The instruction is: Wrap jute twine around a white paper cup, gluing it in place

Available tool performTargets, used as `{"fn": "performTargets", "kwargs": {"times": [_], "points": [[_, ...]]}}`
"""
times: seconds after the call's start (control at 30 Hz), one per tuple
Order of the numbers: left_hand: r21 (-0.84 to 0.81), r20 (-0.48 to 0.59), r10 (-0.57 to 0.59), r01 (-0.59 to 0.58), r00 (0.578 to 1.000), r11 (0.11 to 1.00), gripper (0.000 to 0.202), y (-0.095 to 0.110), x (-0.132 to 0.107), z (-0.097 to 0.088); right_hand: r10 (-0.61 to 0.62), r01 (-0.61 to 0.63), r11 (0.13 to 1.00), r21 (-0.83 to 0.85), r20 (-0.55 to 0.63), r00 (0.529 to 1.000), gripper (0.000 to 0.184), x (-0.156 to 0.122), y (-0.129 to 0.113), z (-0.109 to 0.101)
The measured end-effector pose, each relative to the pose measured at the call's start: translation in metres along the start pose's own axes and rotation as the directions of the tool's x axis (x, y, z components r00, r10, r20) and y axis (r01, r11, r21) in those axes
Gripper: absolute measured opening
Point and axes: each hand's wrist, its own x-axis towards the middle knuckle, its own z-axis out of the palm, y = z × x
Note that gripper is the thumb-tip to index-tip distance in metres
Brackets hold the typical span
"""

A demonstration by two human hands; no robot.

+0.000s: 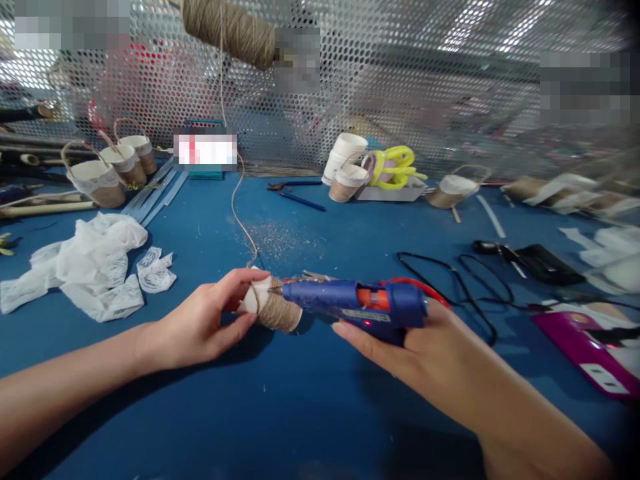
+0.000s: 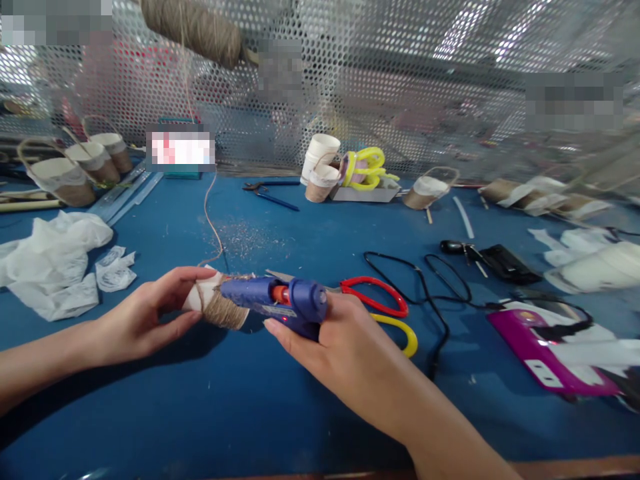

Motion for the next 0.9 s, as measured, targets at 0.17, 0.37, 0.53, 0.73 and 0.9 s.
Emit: {"fn": "performTargets", "kwargs": {"times": [0.17, 0.37, 0.53, 0.73, 0.9], "points": [[-0.005, -0.002, 0.009, -0.009, 1.0, 1.0, 0.043, -0.0012, 0.0003, 0.0003, 0.002, -0.002, 1.0, -0.027, 0.0, 1.0, 0.017, -0.0023, 0.0016, -0.0006], [-0.003, -0.008, 0.01, -0.01, 1.0, 1.0, 0.043, 0.0013, 0.0009, -0.0006, 0.024, -0.025, 1.0, 0.005, 0.061, 0.998, 0.019, -0.0004, 0.0038, -0.0002], [0.001, 0.001, -0.004, 0.004, 1.0, 1.0, 0.043, 0.001, 0.0005, -0.0004, -0.004, 0.004, 1.0, -0.008, 0.02, 1.0, 0.019, 0.0001, -0.0035, -0.0005], [0.006, -0.012, -0.011, 0.012, 1.0, 1.0, 0.042, 0.0021, 0.0001, -0.0002, -0.011, 0.011, 1.0, -0.002, -0.004, 1.0, 0.017, -0.0019, -0.0025, -0.0004], [-0.084, 0.01, -0.001, 0.002, 1.0, 0.996, 0.043, 0.0004, 0.0001, 0.0, -0.037, 0.036, 0.999, 0.019, 0.034, 0.999, 0.017, -0.0037, -0.0025, 0.0015]]}}
